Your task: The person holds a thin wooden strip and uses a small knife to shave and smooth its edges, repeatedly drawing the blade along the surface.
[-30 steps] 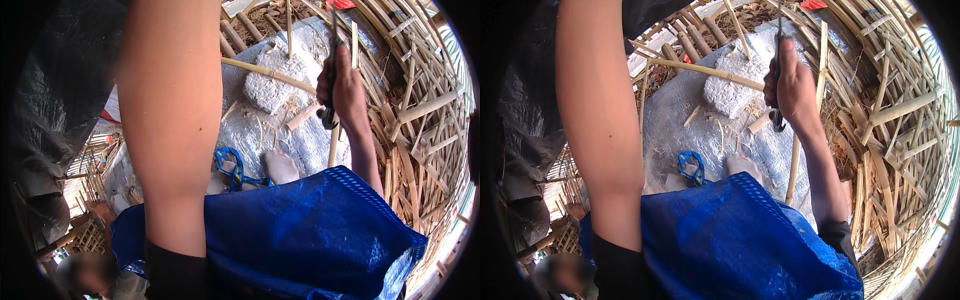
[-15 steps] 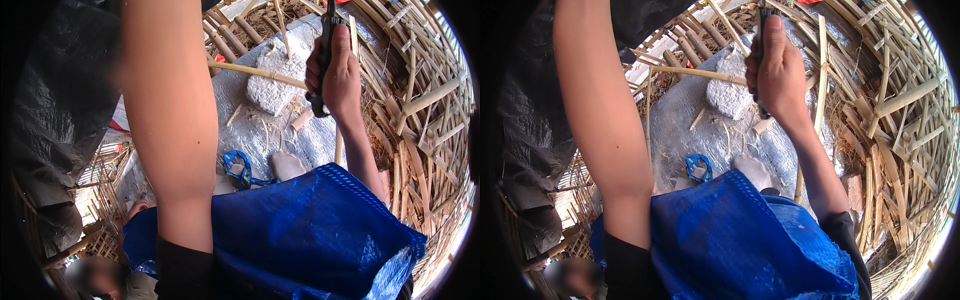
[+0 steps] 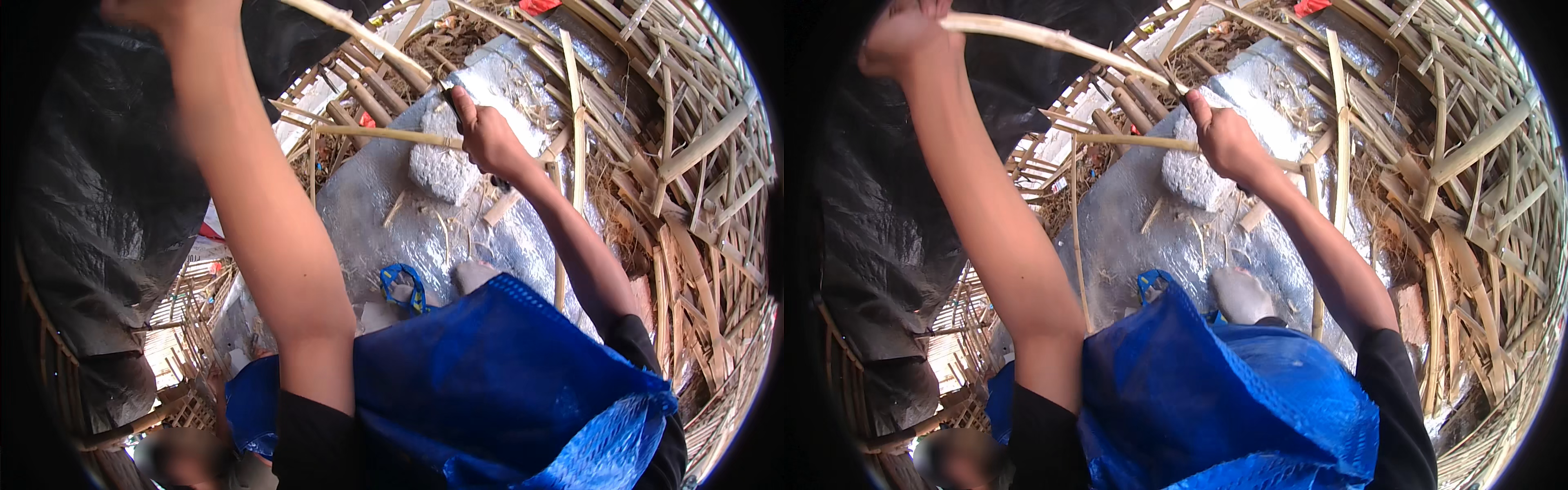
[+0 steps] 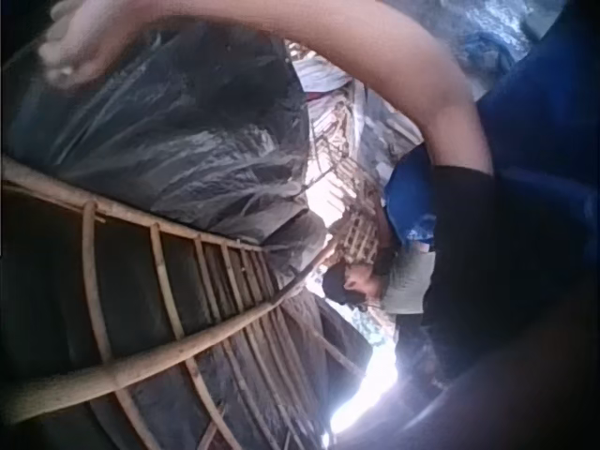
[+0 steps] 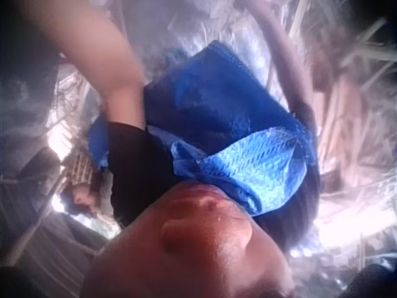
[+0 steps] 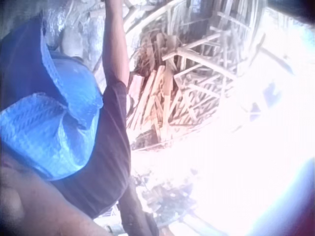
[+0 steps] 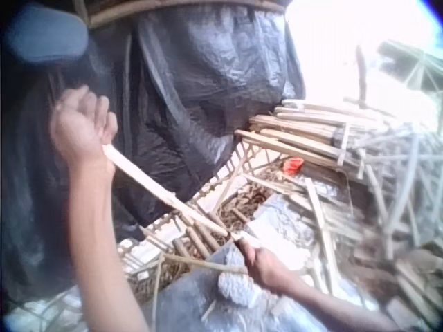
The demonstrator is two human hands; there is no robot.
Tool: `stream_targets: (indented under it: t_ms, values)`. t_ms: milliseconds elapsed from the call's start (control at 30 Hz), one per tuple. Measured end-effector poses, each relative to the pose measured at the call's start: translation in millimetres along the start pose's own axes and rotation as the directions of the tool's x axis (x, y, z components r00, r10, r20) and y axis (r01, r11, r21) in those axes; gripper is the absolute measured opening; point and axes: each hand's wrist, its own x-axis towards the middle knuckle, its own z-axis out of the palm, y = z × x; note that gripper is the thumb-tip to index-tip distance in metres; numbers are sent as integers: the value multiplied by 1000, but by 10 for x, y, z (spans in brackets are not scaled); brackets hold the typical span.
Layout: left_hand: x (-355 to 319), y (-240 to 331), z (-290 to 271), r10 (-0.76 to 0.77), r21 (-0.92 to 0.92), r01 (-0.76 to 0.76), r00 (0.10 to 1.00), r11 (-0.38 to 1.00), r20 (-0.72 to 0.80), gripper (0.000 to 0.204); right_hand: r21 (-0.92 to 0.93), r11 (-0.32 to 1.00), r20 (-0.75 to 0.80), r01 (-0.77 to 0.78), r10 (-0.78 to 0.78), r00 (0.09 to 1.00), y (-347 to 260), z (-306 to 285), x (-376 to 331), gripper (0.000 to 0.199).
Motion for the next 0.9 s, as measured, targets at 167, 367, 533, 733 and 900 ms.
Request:
stream_targets:
  t_ms: [167, 367, 533, 733, 900]
  values:
    - [125, 143, -872, -125, 82, 124, 992, 989, 10, 24, -19, 997, 95, 79, -76, 993, -740, -242, -64, 71]
    - [-31, 270, -896, -192, -28, 195, 978, 980, 79, 33, -256, 936, 150, -243, 286, 946, 528, -197, 87, 80]
    - [-147, 477, -998, -120, 97, 113, 990, 989, 67, 33, -3, 1000, -25, 29, -29, 999, 58, -276, -232, 71]
    - [-394, 602, -758, -199, -26, 203, 974, 979, 108, 39, -278, 956, 141, -93, 136, 980, 596, -139, 44, 78]
    - [-477, 823, -797, -208, -118, 240, 949, 964, 237, 31, -11, 997, 137, 77, -75, 988, -7, -229, -141, 77]
